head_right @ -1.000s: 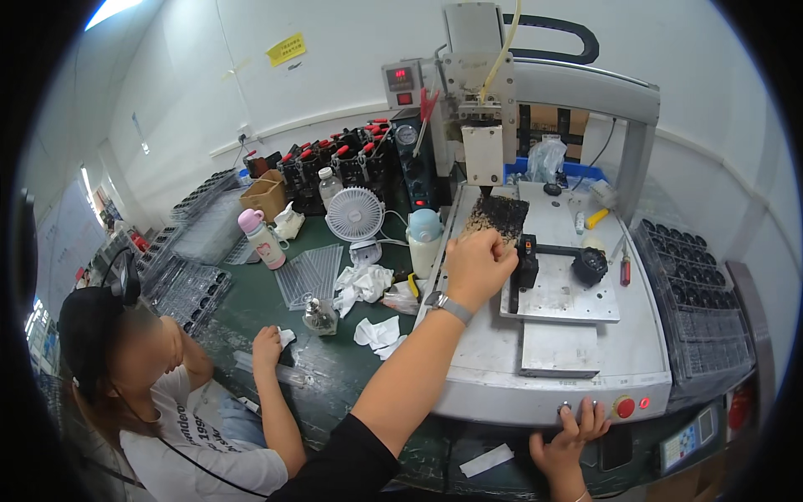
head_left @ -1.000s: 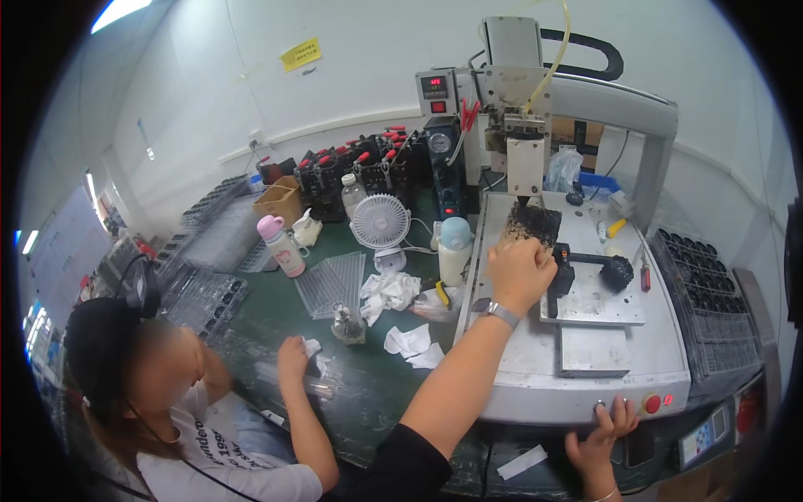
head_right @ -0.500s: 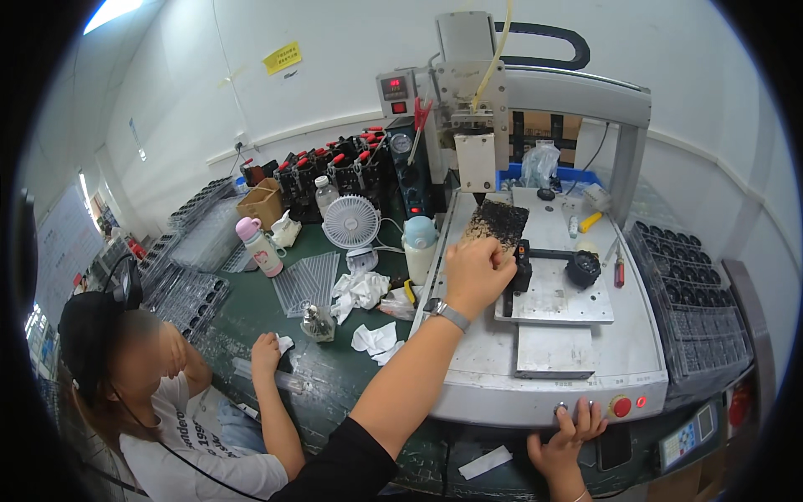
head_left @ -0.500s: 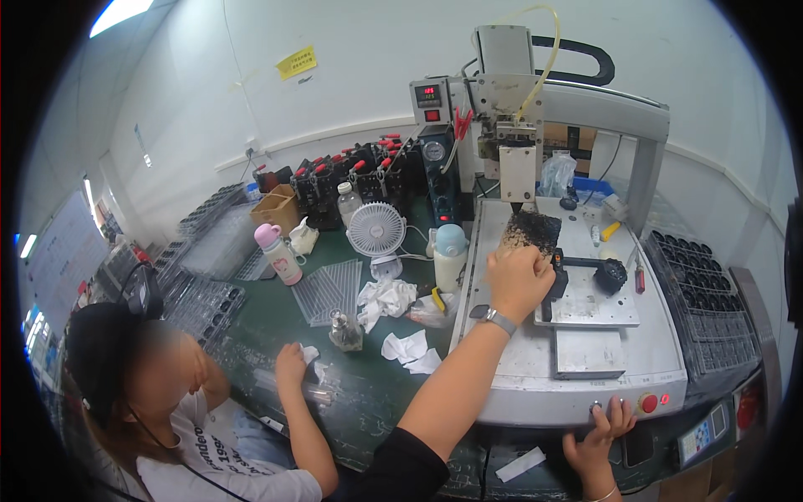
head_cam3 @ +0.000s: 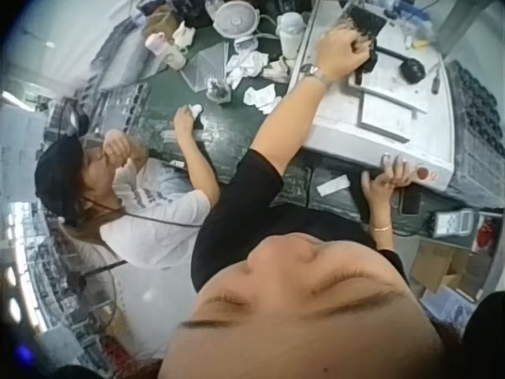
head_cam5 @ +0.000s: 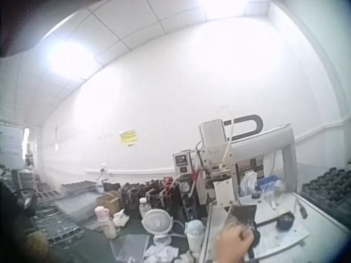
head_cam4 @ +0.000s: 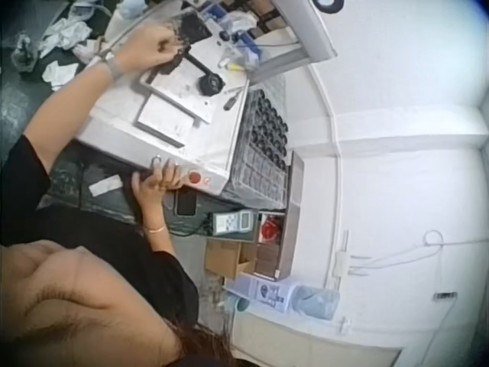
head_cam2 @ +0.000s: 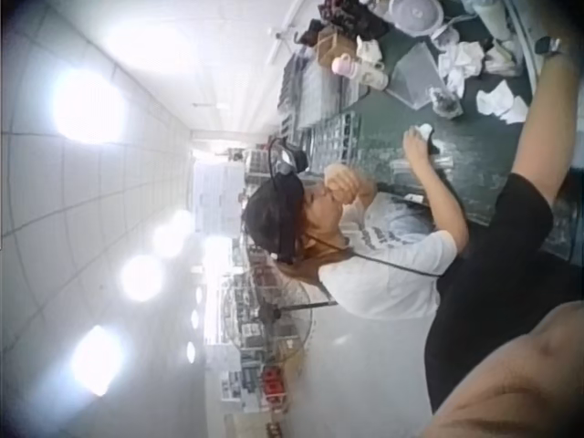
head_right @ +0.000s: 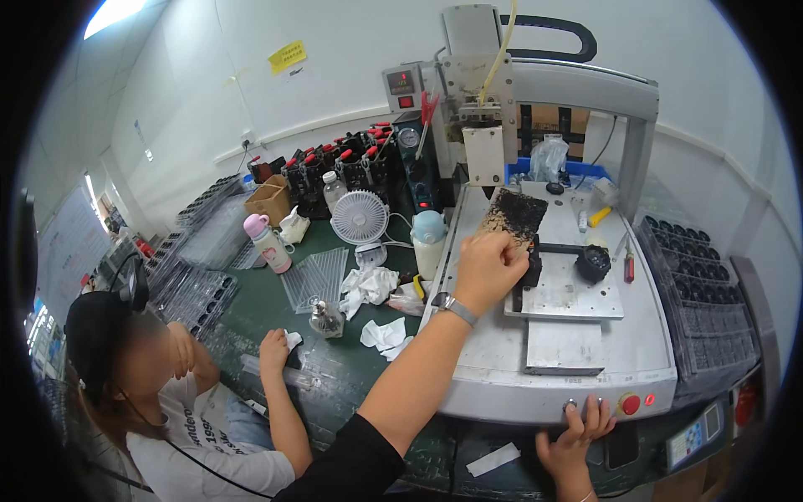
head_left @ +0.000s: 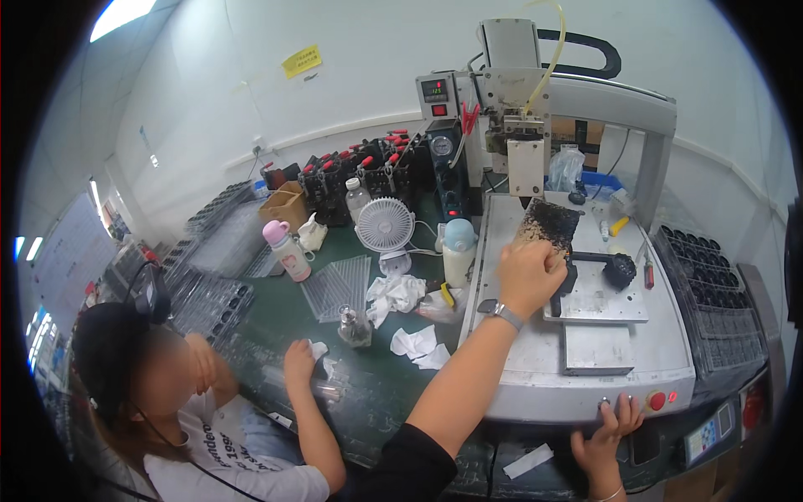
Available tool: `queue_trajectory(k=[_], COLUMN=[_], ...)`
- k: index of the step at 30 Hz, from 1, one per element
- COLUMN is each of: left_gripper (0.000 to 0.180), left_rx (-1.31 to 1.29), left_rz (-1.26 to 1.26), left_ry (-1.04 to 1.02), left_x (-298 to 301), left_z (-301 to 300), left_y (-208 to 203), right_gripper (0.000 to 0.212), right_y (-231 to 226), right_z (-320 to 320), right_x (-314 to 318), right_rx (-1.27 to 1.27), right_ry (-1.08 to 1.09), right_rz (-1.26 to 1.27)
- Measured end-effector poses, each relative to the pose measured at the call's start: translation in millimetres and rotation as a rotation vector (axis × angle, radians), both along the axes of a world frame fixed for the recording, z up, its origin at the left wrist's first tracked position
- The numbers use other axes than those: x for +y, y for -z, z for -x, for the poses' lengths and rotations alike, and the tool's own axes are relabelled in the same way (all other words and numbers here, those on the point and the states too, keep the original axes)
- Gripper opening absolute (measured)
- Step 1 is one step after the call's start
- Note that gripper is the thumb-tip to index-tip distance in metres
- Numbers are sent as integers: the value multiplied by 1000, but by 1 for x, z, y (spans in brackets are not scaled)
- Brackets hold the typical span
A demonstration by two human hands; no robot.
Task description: The person turns a watch casing by hand, takes a component from a tray, mounts parts into a machine fixture, and presses machine buttons while holding a pad against the work surface.
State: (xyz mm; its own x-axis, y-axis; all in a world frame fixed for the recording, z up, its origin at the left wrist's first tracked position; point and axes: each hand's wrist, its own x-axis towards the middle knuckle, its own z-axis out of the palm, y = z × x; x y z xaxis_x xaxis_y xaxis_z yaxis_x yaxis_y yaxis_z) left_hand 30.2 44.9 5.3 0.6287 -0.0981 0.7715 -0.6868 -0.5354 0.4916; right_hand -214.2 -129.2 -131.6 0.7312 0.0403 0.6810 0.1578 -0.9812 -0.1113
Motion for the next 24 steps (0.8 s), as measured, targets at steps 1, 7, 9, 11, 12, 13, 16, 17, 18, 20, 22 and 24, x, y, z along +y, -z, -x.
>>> queue_trajectory(k=[1, 7, 9, 11, 12, 13, 16, 17, 18, 20, 22, 24], left_gripper=[23, 23, 23, 24, 24, 24, 24, 24, 24, 24, 24, 23], left_rx=[-23, -15, -34, -34, -53, -55, -3, -22, -39, -56, -70, -68], left_rz=[2, -36, -52, -38, -31, -31, -28, -29, -30, -25, -15, -8], left_ry=[10, -1, -6, -4, 4, 4, 2, -9, -21, -17, -12, 5], left_x=[0, 2, 0, 1, 0, 0, 0, -1, -1, -2, -1, 1], left_z=[0, 5, 6, 9, 9, 10, 10, 9, 9, 5, 3, 1], left_y=[-1, -1, 0, 1, 1, 0, 0, -2, -2, -1, 1, 2], right_gripper=[65, 65, 66, 65, 65, 65, 65, 65, 65, 65, 65, 65], right_y=[-1, 7, 8, 7, 6, 6, 5, 3, 1, 1, 0, -2], right_z=[0, 4, 3, 5, 6, 7, 4, 3, 4, 2, 2, 2], right_x=[0, -3, -3, -1, -1, -2, 0, 0, -1, -3, -2, -1], right_rx=[-1, 32, 34, -12, -17, -4, 10, 5, 5, -2, -5, 1], right_ry=[5, 8, 20, 9, 12, 11, 6, 2, 2, 1, 2, 10], right_rz=[-1, -28, -27, 8, 8, -3, -23, -34, -27, -13, 6, 18])
